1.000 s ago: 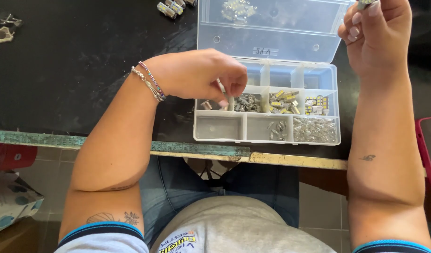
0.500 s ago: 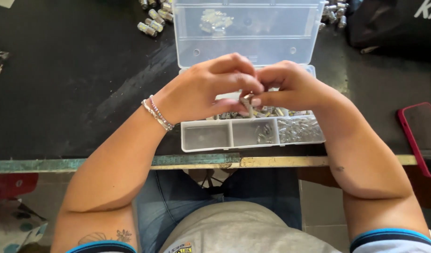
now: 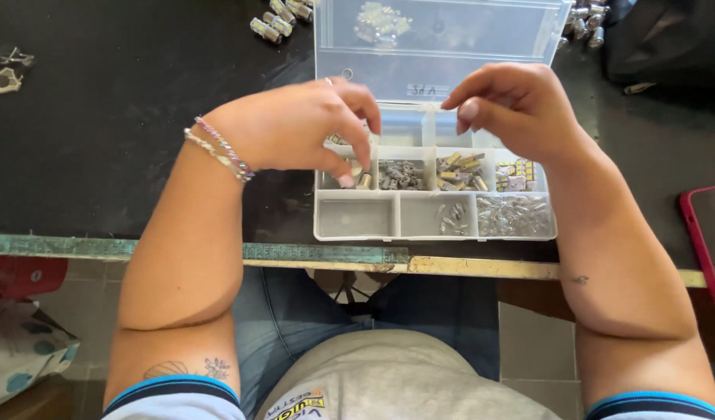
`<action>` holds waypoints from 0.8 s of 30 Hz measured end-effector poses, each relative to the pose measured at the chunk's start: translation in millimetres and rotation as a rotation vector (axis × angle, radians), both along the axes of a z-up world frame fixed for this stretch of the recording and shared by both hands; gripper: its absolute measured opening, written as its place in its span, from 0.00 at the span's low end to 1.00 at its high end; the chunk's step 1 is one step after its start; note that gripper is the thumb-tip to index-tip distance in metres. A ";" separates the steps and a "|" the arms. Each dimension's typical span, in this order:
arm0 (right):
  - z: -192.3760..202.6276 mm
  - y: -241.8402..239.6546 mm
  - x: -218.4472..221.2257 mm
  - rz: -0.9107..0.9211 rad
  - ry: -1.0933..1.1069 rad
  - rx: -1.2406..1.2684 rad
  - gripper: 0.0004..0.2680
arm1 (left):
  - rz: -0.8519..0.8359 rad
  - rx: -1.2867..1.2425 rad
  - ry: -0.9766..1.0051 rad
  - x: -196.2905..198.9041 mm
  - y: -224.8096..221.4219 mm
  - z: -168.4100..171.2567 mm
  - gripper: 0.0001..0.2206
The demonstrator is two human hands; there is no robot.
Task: Sorting small metal components and LED bulbs into a multi-compartment plastic organizer box.
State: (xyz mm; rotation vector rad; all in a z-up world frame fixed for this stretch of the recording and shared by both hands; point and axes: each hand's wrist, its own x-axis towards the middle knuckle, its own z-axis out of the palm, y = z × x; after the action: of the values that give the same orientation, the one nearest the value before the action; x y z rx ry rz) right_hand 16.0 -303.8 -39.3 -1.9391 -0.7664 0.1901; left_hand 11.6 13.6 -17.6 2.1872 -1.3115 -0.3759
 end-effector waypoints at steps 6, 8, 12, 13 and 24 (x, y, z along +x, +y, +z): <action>-2.6 -8.5 6.3 -0.006 -0.040 0.069 0.09 | 0.071 0.231 0.119 -3.2 -8.8 3.7 0.08; -2.2 -14.4 9.6 -0.022 -0.053 0.077 0.10 | 0.075 0.226 0.122 0.2 -6.3 1.7 0.10; -15.7 -32.4 32.1 -0.220 -0.221 0.191 0.09 | 0.113 -0.039 -0.047 5.6 -0.6 3.9 0.02; -22.7 -38.2 40.7 -0.335 -0.300 0.295 0.12 | 0.143 -0.166 -0.146 5.7 0.8 7.3 0.05; -53.5 -88.3 101.4 -0.781 -0.194 0.447 0.20 | 0.682 -0.329 -0.636 67.7 38.1 -53.4 0.05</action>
State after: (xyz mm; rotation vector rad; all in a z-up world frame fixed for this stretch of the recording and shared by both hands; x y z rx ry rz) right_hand 117.4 -392.2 -92.8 -1.6950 -0.1046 -0.6010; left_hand 79.3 51.6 -71.0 2.3609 -0.7284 0.7915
